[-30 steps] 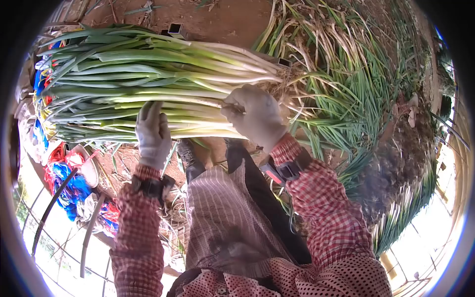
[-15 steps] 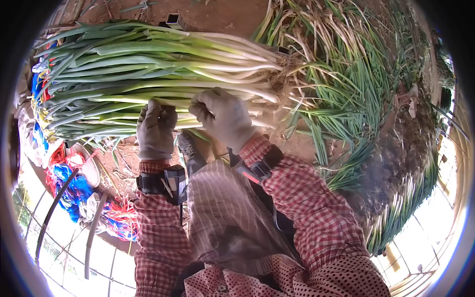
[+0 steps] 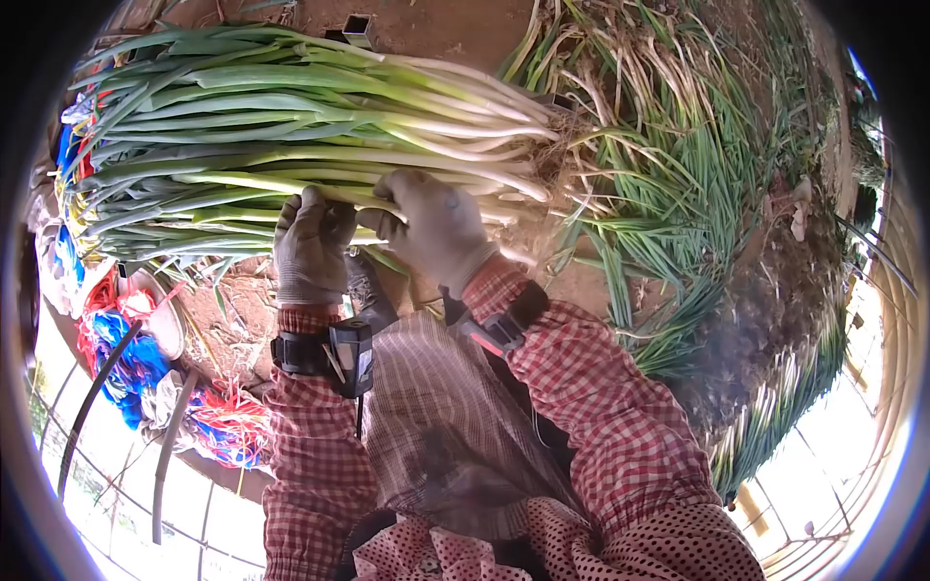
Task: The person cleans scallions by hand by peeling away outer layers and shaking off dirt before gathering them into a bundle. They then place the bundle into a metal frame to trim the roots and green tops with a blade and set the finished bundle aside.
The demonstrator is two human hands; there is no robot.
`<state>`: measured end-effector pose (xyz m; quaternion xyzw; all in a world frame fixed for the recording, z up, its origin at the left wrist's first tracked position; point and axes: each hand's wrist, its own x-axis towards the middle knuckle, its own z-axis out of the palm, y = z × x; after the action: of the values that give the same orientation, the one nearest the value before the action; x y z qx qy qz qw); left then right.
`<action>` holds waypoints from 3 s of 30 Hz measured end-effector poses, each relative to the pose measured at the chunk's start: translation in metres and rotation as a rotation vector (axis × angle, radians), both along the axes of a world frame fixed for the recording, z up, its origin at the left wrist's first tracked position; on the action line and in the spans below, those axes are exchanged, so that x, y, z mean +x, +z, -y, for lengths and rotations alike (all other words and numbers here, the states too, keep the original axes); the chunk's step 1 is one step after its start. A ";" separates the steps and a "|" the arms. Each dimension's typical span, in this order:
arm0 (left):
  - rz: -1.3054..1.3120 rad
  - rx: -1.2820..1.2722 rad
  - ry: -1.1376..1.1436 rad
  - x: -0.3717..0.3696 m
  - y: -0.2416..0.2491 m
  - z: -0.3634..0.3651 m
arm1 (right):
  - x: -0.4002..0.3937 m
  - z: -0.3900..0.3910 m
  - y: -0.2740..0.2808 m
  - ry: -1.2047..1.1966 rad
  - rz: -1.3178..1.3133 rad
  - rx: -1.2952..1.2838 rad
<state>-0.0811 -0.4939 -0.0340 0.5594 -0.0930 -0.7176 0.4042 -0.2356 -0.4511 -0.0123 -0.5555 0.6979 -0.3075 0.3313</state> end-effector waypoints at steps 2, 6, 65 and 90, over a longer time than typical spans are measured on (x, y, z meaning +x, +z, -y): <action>-0.005 -0.006 0.016 -0.001 -0.003 -0.001 | 0.003 0.002 0.003 0.046 -0.094 0.044; 0.029 -0.008 -0.040 0.003 -0.004 -0.002 | 0.005 0.006 0.007 0.129 -0.199 0.004; -0.512 -0.163 -0.070 0.044 -0.026 0.015 | -0.001 0.071 0.009 0.264 0.355 0.222; 0.165 -0.113 -0.089 0.044 -0.017 0.033 | -0.087 -0.136 0.015 0.193 -0.253 0.282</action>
<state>-0.0369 -0.5268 -0.0508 0.5884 -0.1910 -0.6800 0.3936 -0.3223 -0.3155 0.0026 -0.6022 0.7135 -0.1016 0.3434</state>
